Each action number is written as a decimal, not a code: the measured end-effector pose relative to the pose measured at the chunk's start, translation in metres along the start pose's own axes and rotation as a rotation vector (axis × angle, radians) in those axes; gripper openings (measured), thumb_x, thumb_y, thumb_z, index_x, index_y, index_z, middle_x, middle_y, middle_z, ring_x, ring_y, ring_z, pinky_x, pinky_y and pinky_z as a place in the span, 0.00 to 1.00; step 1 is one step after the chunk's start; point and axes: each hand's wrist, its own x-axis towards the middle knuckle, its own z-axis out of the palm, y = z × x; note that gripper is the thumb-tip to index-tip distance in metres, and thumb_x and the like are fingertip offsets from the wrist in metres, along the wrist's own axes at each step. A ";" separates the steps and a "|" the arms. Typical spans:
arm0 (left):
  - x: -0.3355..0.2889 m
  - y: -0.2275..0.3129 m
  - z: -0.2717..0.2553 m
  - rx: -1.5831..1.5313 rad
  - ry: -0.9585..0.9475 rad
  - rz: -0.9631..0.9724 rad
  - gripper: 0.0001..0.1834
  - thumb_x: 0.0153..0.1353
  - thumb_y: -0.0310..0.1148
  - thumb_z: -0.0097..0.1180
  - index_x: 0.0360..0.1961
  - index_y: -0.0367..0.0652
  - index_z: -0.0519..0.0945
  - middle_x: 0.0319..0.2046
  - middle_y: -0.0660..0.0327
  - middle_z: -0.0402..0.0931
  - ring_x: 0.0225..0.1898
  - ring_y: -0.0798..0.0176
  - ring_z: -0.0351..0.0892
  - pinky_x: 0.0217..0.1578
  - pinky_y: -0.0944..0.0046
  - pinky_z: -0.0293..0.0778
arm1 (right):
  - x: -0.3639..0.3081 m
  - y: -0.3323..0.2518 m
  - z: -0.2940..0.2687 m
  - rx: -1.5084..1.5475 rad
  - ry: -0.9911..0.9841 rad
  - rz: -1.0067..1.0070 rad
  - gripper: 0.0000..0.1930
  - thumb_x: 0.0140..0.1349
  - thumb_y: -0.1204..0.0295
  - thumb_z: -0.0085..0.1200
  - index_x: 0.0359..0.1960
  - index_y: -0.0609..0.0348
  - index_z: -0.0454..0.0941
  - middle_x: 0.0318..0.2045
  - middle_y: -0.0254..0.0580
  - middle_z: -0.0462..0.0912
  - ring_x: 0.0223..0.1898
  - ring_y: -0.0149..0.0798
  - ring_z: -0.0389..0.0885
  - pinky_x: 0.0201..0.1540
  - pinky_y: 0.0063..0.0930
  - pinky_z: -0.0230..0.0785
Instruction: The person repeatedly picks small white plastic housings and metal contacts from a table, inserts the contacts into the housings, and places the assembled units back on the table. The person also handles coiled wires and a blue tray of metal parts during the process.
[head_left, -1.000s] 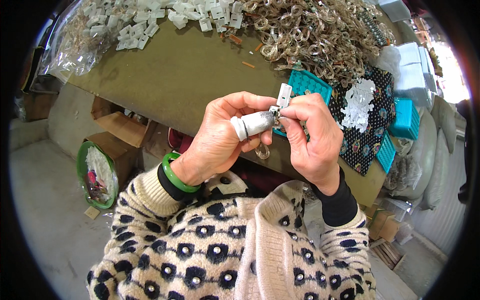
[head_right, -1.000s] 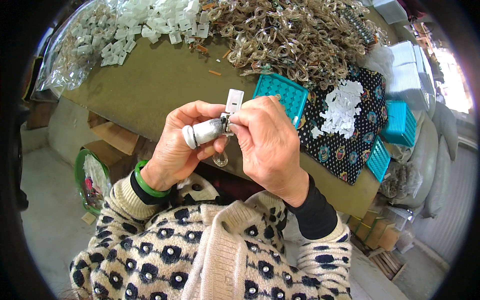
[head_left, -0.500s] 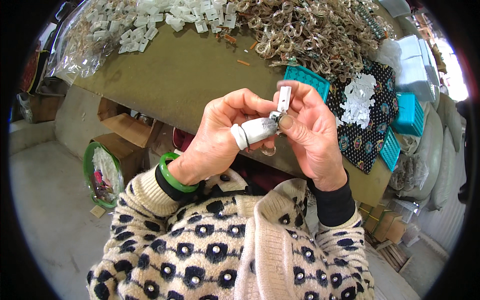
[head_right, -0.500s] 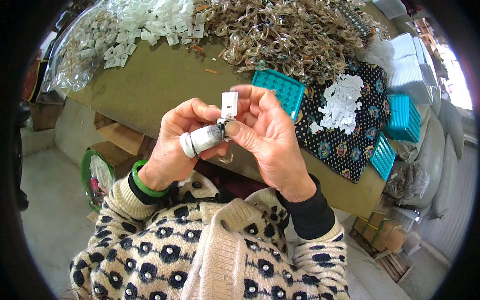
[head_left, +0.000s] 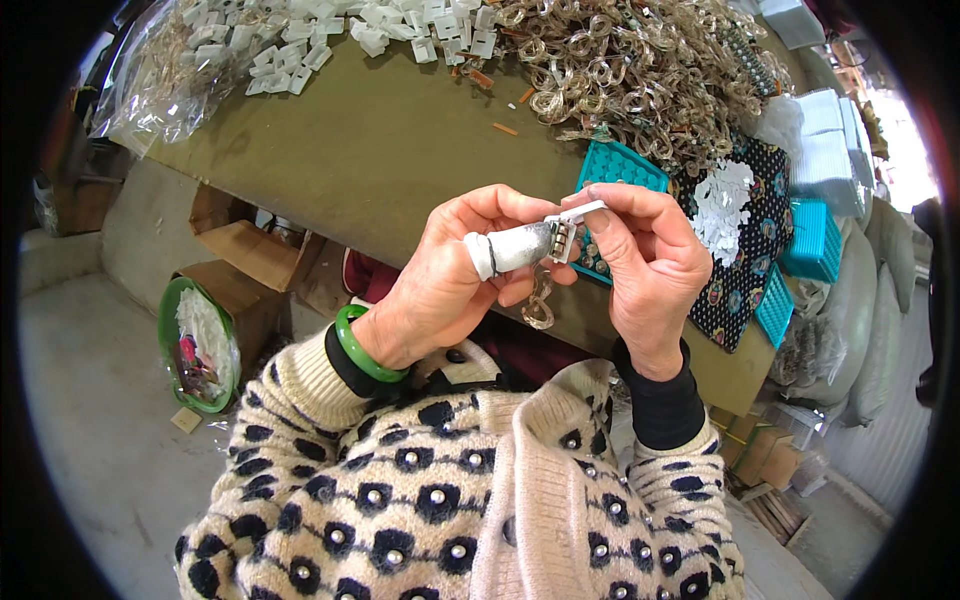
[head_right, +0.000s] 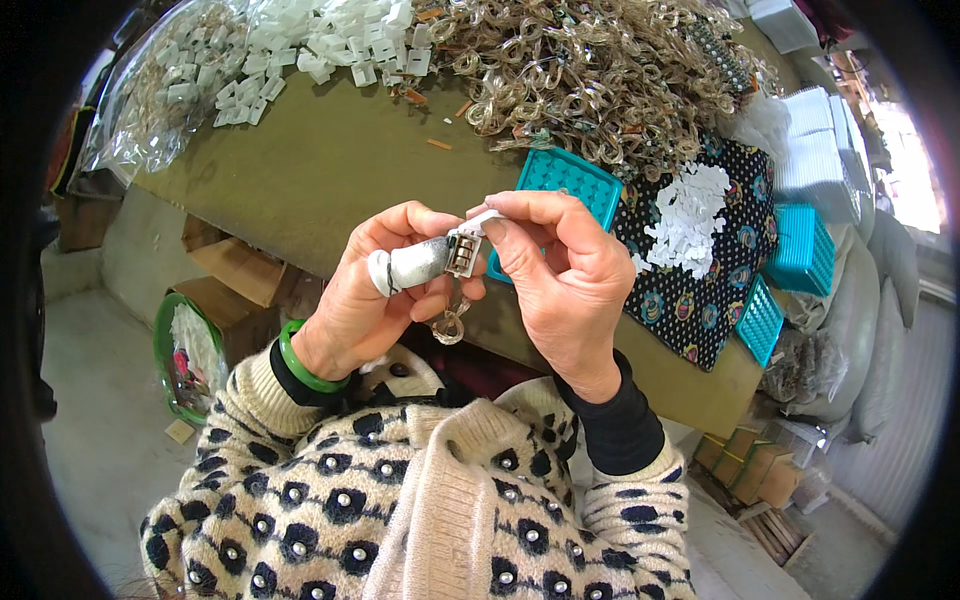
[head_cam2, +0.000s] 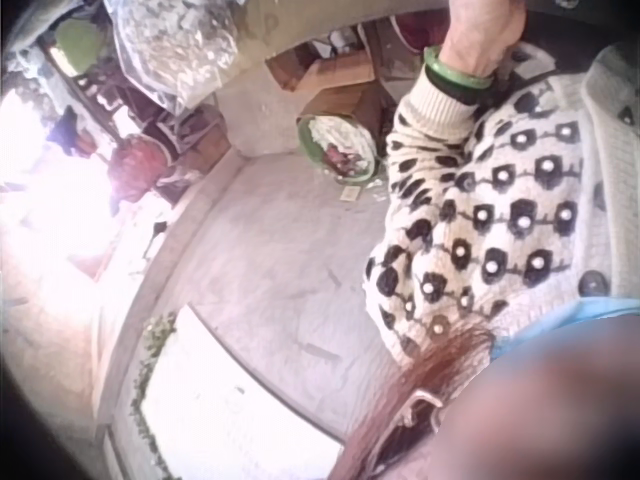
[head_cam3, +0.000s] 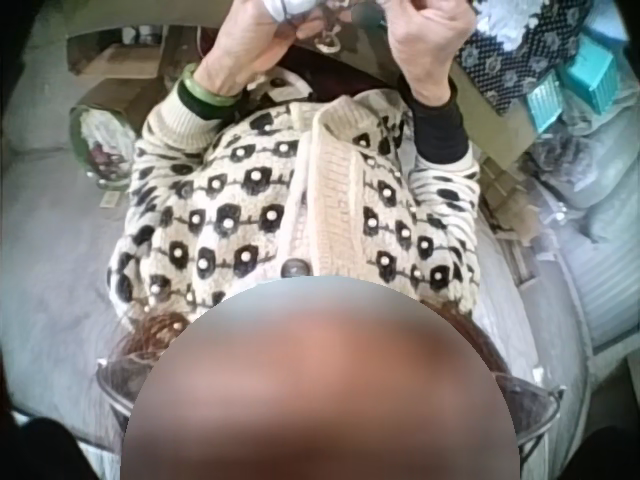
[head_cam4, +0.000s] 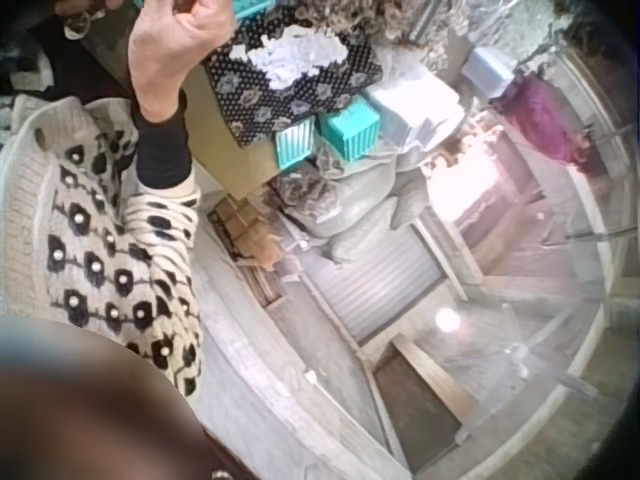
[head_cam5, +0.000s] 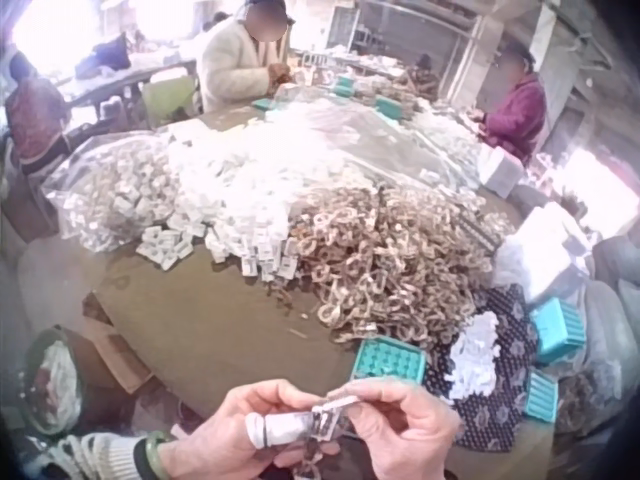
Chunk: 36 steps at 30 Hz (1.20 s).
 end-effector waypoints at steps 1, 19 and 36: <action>0.000 0.001 0.000 -0.033 -0.007 0.003 0.09 0.66 0.30 0.56 0.46 0.40 0.77 0.40 0.50 0.81 0.35 0.60 0.85 0.21 0.74 0.68 | 0.000 0.000 0.001 -0.044 0.004 -0.007 0.07 0.63 0.81 0.59 0.42 0.66 0.79 0.38 0.43 0.86 0.37 0.28 0.83 0.38 0.20 0.77; 0.000 -0.007 -0.004 -0.266 -0.018 0.070 0.08 0.66 0.31 0.59 0.45 0.41 0.77 0.36 0.60 0.79 0.28 0.71 0.77 0.22 0.73 0.72 | 0.005 0.013 0.019 -0.412 -0.156 -0.533 0.15 0.55 0.82 0.61 0.46 0.63 0.79 0.41 0.48 0.79 0.43 0.47 0.79 0.44 0.34 0.74; 0.000 -0.009 -0.004 -0.210 0.130 -0.018 0.07 0.66 0.33 0.60 0.40 0.44 0.76 0.34 0.63 0.78 0.28 0.71 0.78 0.22 0.76 0.72 | -0.019 0.019 0.024 -0.573 -0.128 -0.517 0.24 0.55 0.80 0.59 0.56 0.70 0.73 0.49 0.54 0.73 0.47 0.54 0.75 0.49 0.44 0.70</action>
